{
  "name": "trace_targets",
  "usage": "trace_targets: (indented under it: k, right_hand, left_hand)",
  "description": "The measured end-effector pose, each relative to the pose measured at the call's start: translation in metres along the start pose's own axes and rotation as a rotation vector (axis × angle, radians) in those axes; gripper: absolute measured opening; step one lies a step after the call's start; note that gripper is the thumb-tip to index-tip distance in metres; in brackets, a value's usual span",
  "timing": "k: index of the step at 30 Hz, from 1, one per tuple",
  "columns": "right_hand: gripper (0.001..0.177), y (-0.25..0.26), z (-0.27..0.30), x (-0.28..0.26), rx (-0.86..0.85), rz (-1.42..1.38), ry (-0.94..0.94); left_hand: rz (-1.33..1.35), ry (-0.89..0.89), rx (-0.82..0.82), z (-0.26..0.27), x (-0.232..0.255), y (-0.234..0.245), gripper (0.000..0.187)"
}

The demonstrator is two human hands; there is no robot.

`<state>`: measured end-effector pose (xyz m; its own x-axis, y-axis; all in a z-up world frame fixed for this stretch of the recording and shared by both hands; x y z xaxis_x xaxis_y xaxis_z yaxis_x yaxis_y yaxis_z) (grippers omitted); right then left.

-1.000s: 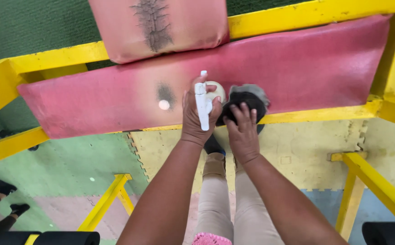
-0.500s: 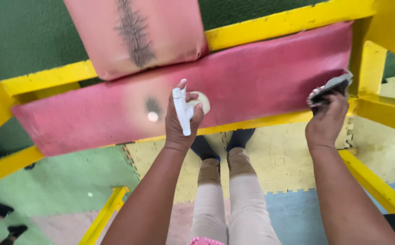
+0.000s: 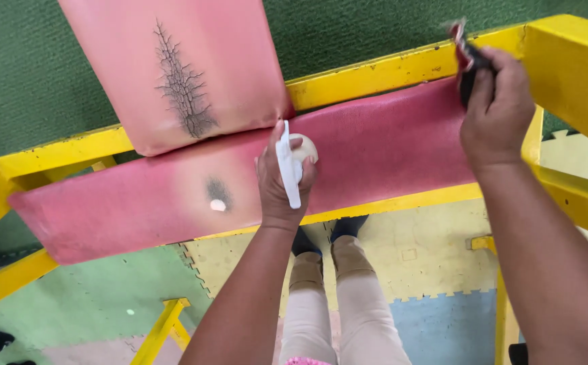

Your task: Wipe down and disinfect various gym machines and weight benches using a spray bottle and cleaning cloth.

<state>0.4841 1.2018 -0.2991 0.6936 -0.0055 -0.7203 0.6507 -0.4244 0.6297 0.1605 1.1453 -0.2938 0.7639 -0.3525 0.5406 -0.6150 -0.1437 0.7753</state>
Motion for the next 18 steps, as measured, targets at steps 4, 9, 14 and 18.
trace_targets:
  k: [4,9,14,18]
  right_hand:
    - [0.021,-0.033,-0.03,0.039,-0.039,-0.122,-0.069]
    - [0.018,-0.12,-0.013,0.056,-0.101,0.415,-0.19]
    - [0.018,-0.184,0.016,-0.046,-0.35,0.094,-0.361]
    - [0.025,-0.194,0.023,-0.085,-0.585,0.175,0.094]
  left_hand:
    - [-0.013,-0.067,0.048,-0.002,-0.006,-0.003,0.078]
    - [0.031,-0.019,0.031,-0.008,-0.001,0.001,0.076]
    - [0.053,-0.023,0.04,-0.009,-0.005,-0.001,0.076]
    - [0.056,-0.015,0.036,-0.013,-0.002,0.003,0.077]
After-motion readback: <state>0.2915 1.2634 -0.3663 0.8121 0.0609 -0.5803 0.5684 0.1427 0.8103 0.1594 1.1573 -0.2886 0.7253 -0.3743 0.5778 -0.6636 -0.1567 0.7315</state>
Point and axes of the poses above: each hand's wrist, its own z-axis away from the middle knuckle, its own y-axis out of the back of the hand, x = y × z, the point moved 3 cm from there along -z, towards the middle knuckle, and after that the axes turned 15 degrees about -y, right-handed, at the moved point
